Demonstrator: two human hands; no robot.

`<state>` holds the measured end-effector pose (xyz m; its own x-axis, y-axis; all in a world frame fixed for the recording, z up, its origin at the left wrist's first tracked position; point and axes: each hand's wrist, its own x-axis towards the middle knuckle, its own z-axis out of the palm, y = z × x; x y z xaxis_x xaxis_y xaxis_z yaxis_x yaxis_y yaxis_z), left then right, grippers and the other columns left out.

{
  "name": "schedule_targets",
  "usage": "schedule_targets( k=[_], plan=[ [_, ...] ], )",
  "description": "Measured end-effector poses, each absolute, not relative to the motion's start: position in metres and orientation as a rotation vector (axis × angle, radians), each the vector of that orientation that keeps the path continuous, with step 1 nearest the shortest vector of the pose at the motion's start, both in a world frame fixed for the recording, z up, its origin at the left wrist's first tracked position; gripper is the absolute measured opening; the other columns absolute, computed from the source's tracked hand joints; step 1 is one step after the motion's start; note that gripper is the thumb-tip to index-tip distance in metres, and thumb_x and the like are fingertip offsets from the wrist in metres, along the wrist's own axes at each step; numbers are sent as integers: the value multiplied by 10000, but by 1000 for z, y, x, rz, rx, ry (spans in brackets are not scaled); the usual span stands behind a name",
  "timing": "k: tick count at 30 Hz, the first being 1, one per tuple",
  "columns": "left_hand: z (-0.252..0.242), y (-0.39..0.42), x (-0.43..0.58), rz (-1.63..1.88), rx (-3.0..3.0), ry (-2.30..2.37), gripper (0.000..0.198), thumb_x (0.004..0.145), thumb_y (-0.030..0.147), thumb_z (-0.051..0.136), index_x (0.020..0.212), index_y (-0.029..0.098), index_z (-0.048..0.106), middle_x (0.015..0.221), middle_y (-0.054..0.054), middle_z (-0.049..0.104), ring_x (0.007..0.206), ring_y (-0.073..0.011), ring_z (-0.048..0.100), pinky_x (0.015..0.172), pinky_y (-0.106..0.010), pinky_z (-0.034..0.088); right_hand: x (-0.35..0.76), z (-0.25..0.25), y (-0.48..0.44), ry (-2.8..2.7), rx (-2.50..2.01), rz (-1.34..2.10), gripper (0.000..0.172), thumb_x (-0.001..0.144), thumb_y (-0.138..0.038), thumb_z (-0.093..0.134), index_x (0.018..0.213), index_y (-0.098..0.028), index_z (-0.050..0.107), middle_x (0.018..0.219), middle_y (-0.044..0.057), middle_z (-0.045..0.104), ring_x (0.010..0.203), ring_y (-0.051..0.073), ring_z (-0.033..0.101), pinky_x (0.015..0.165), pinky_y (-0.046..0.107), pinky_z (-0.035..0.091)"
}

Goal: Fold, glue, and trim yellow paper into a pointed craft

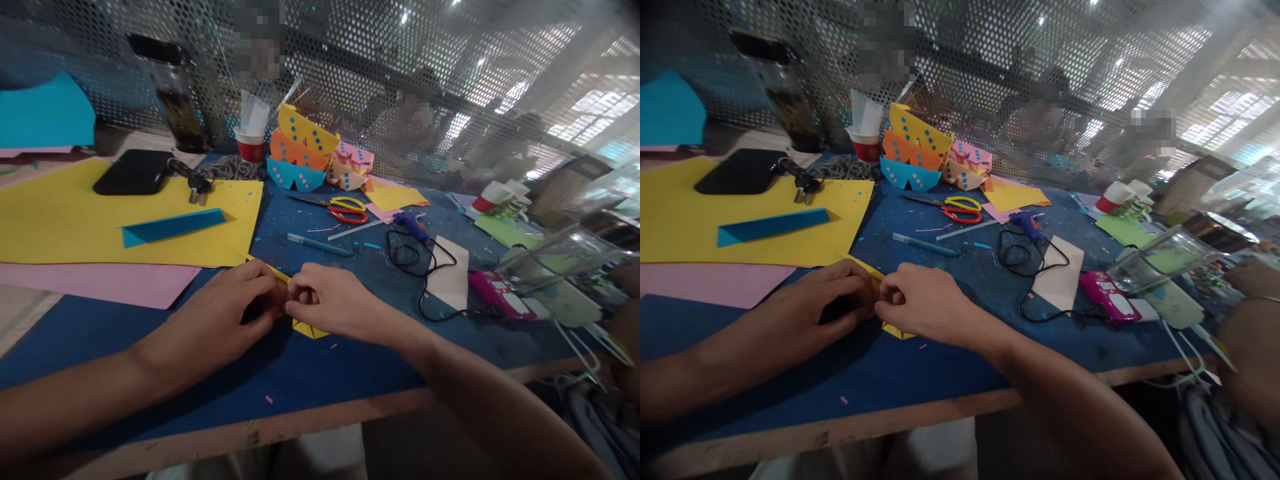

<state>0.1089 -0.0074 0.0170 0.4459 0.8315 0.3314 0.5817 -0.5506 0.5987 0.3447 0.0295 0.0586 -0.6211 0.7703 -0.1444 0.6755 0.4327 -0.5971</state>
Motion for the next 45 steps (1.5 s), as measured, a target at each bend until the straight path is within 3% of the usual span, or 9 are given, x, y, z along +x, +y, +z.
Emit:
schedule_targets(
  k=[35, 45],
  plan=[
    [14, -7, 107, 811, 2351, 1190, 118, 995, 252, 648, 931, 267, 746, 1094, -71, 807, 996, -283, 780, 871, -422, 600, 343, 58, 28, -2529, -1285, 913, 164, 1040, -303, 831, 930, -215, 747, 947, -20, 669, 831, 148, 602, 771, 312, 366],
    [19, -8, 107, 839, 2316, 1143, 171, 1035, 269, 654, 899, 275, 756, 1109, -73, 813, 1019, -289, 782, 881, -413, 619, 348, 59, 30, -2450, -1242, 1084, 64, 1057, -257, 808, 1001, -233, 787, 975, -20, 715, 872, 152, 663, 801, 298, 428]
  ],
)
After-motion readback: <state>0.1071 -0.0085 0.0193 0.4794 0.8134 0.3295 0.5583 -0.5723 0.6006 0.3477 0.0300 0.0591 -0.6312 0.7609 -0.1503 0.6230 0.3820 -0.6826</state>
